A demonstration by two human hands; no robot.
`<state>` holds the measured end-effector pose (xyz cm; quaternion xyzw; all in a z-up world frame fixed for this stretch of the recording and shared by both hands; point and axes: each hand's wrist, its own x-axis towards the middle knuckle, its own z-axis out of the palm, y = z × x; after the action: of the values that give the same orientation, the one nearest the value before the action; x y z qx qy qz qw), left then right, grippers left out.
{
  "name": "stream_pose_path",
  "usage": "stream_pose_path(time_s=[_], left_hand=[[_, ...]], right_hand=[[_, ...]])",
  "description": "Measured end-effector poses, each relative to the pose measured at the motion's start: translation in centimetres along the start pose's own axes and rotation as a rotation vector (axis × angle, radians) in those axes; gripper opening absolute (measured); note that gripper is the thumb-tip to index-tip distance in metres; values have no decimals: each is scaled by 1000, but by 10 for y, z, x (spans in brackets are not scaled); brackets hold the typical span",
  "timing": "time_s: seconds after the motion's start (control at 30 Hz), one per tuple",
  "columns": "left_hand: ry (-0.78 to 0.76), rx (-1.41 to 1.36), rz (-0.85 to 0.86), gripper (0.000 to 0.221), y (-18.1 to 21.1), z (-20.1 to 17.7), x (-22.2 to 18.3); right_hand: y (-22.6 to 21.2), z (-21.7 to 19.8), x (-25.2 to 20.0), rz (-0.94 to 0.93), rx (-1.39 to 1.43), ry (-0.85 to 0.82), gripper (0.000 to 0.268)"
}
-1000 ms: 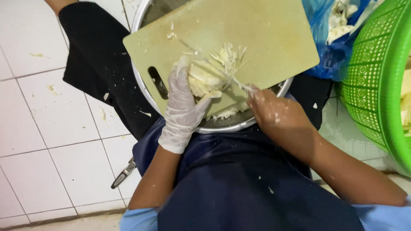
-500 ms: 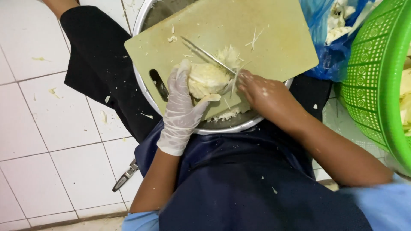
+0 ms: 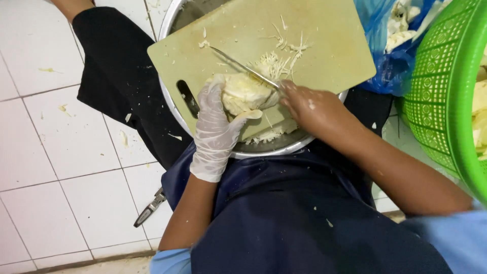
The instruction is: A person sitting on the floor shreds cabbage using a knife and a cutting board, then transfers the shredded cabbage to a basket.
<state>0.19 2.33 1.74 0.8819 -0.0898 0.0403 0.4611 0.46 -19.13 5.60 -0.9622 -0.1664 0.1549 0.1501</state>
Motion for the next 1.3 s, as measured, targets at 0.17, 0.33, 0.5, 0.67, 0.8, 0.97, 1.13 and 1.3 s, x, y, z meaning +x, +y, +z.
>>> stream_pose_path(time_s=[0.17, 0.33, 0.5, 0.67, 0.8, 0.97, 1.13, 1.3], left_hand=[[28, 41, -22, 93, -6, 7, -6], [43, 103, -13, 92, 1, 5, -4], [69, 89, -8, 92, 6, 8, -1], [50, 183, -3, 88, 16, 2, 0], [78, 185, -15, 94, 15, 7, -1], [47, 207, -30, 91, 17, 8, -1], [61, 199, -13, 88, 14, 6, -2], [56, 182, -41, 88, 11, 7, -4]], right_hand=[[8, 28, -13, -7, -228, -4, 35], [10, 13, -13, -4, -140, 83, 34], [-6, 4, -45, 108, 31, -112, 36], [16, 58, -7, -7, -170, 68, 36], [3, 2, -24, 44, 58, 13, 35], [-3, 21, -34, 2, 81, -46, 41], [21, 43, -6, -19, -38, 74, 35], [-5, -10, -38, -26, 70, 25, 38]])
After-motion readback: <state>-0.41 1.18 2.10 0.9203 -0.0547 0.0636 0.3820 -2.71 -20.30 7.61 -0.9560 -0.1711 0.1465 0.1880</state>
